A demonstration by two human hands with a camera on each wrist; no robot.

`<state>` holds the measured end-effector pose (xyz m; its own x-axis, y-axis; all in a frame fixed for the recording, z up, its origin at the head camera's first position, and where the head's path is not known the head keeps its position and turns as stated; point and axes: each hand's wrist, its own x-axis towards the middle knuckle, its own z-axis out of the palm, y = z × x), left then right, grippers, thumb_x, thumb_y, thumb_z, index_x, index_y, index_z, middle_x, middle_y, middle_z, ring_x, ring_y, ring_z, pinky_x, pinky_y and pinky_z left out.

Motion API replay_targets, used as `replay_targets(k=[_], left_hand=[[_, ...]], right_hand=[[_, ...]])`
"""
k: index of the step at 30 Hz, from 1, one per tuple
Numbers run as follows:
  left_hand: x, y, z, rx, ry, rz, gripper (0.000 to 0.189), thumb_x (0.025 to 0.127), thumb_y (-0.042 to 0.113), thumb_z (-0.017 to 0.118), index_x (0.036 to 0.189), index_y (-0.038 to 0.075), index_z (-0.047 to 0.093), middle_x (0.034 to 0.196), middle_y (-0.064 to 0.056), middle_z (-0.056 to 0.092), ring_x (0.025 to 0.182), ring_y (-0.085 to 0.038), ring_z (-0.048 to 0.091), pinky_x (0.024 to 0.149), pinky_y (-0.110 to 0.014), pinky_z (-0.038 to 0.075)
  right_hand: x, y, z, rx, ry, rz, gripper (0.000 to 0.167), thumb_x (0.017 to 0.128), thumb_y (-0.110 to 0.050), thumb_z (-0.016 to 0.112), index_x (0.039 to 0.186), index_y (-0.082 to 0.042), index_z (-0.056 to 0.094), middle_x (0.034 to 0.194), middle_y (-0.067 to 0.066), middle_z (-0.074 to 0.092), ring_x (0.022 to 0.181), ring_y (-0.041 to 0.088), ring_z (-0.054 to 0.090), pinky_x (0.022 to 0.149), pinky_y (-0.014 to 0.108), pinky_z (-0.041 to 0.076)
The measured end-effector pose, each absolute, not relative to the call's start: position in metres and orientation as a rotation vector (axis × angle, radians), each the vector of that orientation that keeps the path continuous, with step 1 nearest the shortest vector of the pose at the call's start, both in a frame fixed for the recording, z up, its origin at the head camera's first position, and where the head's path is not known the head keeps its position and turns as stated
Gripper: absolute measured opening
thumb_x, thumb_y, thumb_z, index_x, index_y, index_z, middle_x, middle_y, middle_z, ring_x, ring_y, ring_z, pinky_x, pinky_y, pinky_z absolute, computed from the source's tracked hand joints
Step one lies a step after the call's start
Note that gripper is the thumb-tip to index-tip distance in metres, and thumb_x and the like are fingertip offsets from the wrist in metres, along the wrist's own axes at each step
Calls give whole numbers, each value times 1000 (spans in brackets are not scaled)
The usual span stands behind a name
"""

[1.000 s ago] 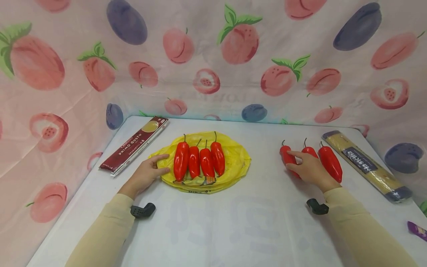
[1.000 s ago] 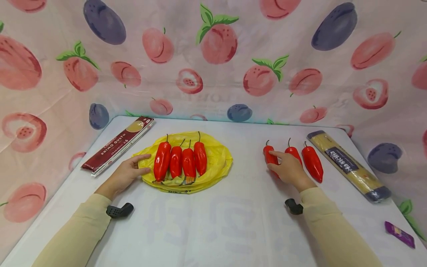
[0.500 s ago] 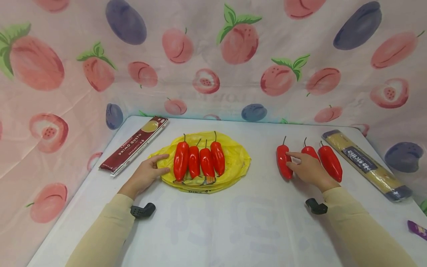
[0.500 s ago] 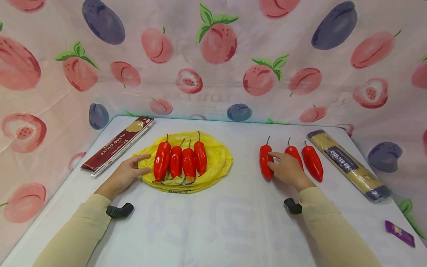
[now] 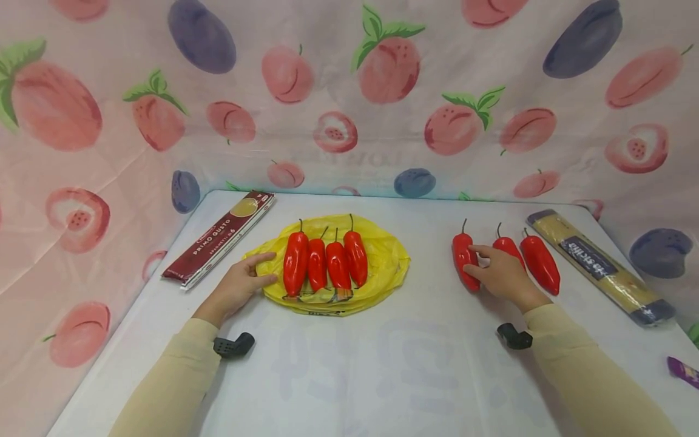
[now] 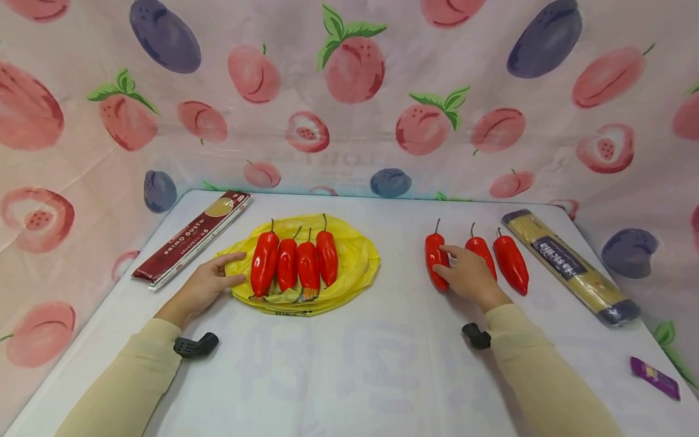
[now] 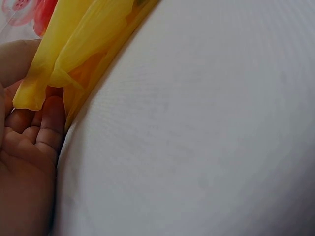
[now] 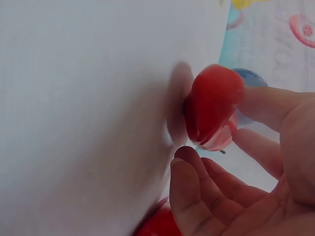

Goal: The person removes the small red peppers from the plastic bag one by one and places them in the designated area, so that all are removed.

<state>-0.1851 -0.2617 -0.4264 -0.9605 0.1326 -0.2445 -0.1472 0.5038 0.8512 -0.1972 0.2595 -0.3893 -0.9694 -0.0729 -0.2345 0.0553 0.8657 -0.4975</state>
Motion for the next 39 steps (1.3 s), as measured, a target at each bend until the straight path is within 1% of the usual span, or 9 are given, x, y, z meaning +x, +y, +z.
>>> replay_targets(k=[8,16,21,28,33,39], left_hand=[[-185,-261,-427,-16,2474,1425,66,92,33,72,151,19,46,162,-16,25,147,-41,17,113,-68,15],[-185,-262,-428,-23,2475,1426,67,91,34,72,151,19,46,161,-16,26,147,-41,18,113,-68,15],[-185,-262,-429,-23,2471,1440,66,91,33,72,151,18,47,161,-16,26,147,-40,18,114,-66,15],[-185,-261,-427,-12,2477,1445,66,92,32,72,151,17,47,161,-16,27,147,-39,19,115,-65,15],[-185,-260,-425,-13,2482,1451,65,92,30,72,150,16,47,160,-17,28,146,-39,20,116,-63,16],[-184,-260,-425,-3,2489,1452,65,92,29,72,150,15,47,160,-17,28,146,-39,21,115,-63,17]], right_hand=[[-197,264,-388,52,2749,-765,80,95,-38,66,154,3,30,143,35,40,128,57,36,86,56,55],[-199,262,-391,26,2764,-753,80,93,-38,69,153,1,33,142,34,41,128,56,36,86,57,55],[-199,257,-391,-9,2810,-735,78,93,-35,70,152,1,35,140,34,43,125,55,39,84,57,55],[-199,255,-393,23,2810,-744,79,93,-29,70,154,1,31,141,34,42,127,54,37,87,59,53],[-199,262,-396,59,2791,-749,80,93,-30,70,154,2,29,141,33,42,127,54,36,90,61,51],[-197,267,-396,108,2790,-740,82,93,-31,70,155,2,27,141,34,41,126,56,34,89,62,51]])
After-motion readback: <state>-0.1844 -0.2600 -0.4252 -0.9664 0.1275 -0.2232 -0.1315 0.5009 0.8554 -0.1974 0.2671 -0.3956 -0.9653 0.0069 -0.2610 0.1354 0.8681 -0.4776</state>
